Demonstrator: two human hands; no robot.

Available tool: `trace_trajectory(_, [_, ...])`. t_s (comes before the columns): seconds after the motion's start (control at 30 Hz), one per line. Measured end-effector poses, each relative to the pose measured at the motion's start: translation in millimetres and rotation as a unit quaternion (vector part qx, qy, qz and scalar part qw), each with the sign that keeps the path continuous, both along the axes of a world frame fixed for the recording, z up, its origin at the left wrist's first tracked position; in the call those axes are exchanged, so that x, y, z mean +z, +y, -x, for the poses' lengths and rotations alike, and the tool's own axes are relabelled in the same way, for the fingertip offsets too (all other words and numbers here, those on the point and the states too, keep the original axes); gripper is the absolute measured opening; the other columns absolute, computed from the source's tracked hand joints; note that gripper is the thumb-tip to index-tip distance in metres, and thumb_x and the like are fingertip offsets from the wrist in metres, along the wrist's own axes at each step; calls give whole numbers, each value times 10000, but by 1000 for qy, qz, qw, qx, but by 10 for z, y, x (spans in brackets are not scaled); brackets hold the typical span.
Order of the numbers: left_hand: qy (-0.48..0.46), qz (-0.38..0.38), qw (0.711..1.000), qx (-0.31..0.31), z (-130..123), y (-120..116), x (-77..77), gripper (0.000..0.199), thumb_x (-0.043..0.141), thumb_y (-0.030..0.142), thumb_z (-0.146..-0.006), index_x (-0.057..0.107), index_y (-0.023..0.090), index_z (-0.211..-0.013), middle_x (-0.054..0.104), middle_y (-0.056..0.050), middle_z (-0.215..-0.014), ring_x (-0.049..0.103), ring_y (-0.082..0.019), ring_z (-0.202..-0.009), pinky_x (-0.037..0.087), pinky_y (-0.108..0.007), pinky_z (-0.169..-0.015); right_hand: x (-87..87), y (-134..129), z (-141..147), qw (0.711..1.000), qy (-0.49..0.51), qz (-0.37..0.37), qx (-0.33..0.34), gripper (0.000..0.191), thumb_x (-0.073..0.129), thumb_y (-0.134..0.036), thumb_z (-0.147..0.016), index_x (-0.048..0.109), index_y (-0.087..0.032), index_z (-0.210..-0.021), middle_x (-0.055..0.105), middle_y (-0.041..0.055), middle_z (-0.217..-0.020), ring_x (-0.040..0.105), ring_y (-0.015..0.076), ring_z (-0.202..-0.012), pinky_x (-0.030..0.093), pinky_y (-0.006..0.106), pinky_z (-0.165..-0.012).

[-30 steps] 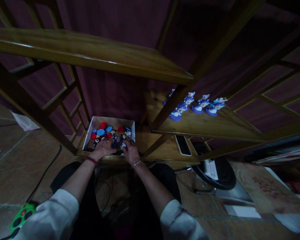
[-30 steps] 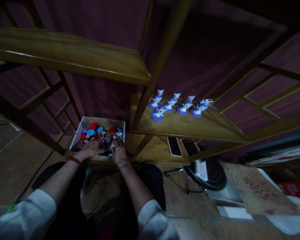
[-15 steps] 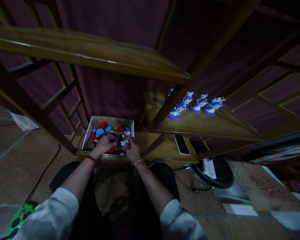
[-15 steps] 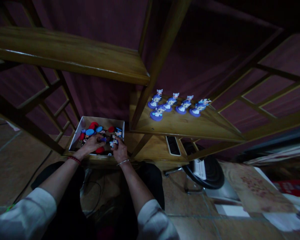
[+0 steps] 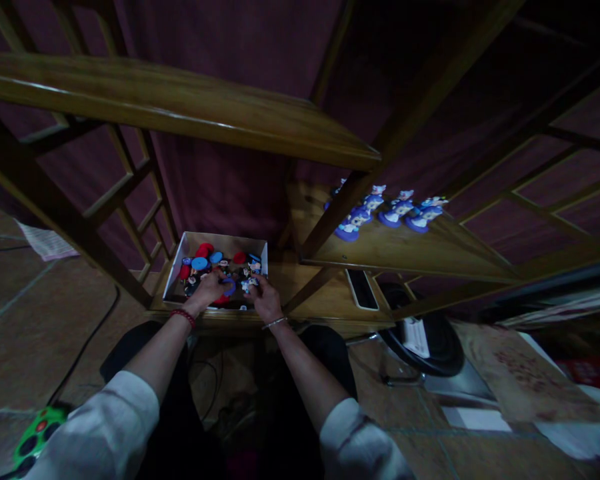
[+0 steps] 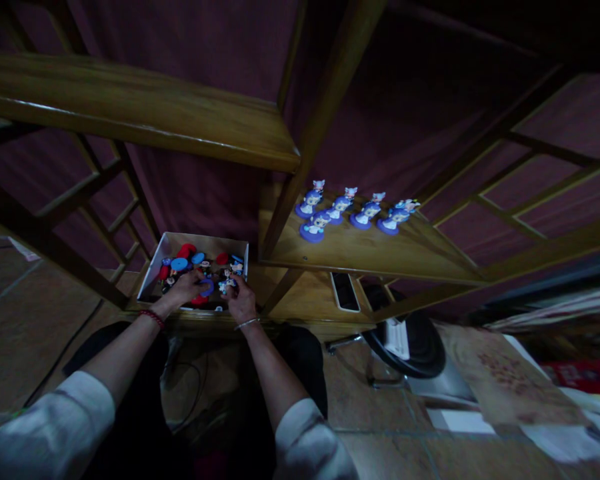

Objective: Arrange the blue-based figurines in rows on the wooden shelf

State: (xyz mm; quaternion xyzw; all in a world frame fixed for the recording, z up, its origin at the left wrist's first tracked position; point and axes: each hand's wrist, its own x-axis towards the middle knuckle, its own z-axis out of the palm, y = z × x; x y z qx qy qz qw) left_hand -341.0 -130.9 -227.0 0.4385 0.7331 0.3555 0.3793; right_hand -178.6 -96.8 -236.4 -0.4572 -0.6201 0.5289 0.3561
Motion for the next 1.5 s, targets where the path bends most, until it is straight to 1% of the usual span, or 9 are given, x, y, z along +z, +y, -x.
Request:
trace_trajectory(0.17, [-177,24,984,30,-81,-31,110,60,528,151,-721,475,142,-749,548,14,-633,540,-96,-522,481,-244,-510,32,-14,3,1000,-23,-5,-3,293,476,-232,-753,533,-219,-1040,587,-28,-807,615,99,-656,551,230,-606])
trace_trajectory(0.33, [-280,24,957,67,-116,-50,234,119,500,81,-749,538,121,-855,617,-36,-761,609,-118,-695,548,-268,-630,62,-23,-3,999,-37,-10,-4,301,475,-232,-755,536,-216,-1050,597,-21,-817,631,106,-621,542,226,-586])
trace_trajectory(0.5, [-334,27,940,62,-103,-56,246,190,559,76,-702,589,112,-887,662,-68,-852,626,-156,-811,547,-300,-720,51,-19,-16,998,-48,-28,4,300,470,-244,-760,538,-222,-1051,606,-22,-806,634,108,-618,536,220,-578])
trace_trajectory(0.73, [-338,21,936,98,-67,-38,224,182,481,44,-723,571,117,-864,667,-83,-891,634,-151,-823,542,-273,-705,8,-9,-11,999,-28,-22,4,309,475,-244,-753,531,-217,-1056,599,-13,-873,622,98,-644,548,237,-620])
trace_trajectory(0.87, [-328,35,937,116,-41,-17,225,140,491,215,-783,574,131,-858,667,-73,-866,637,-124,-682,526,-229,-589,19,-11,2,1000,-26,-15,-4,303,480,-230,-741,538,-223,-1038,600,-32,-818,608,95,-650,552,239,-628])
trace_trajectory(1.0, [-321,28,940,111,-40,-26,220,286,601,345,-710,581,147,-915,662,-49,-841,589,-92,-556,472,-198,-469,42,-19,2,999,-25,-20,-9,304,483,-243,-739,542,-218,-1036,607,-32,-814,606,98,-641,551,236,-613])
trace_trajectory(1.23, [-344,38,932,111,-82,-8,234,171,599,227,-660,608,111,-786,646,-40,-719,571,-87,-541,456,-175,-469,43,-33,-3,999,-29,-17,-10,320,494,-264,-738,543,-207,-1048,613,-12,-839,619,106,-625,545,231,-590])
trace_trajectory(1.4, [-361,40,923,127,-119,8,252,149,592,223,-668,583,120,-776,619,-17,-642,600,-118,-573,517,-235,-552,22,-31,4,1000,-11,-2,-17,311,498,-261,-734,544,-201,-1035,611,-5,-870,621,107,-634,549,238,-586])
trace_trajectory(1.5, [-355,31,925,131,-147,-13,256,108,589,215,-693,563,132,-758,632,-27,-698,611,-125,-642,545,-266,-608,26,-27,4,1000,-23,4,-13,306,490,-251,-743,542,-215,-1042,616,-12,-846,625,105,-613,544,232,-573])
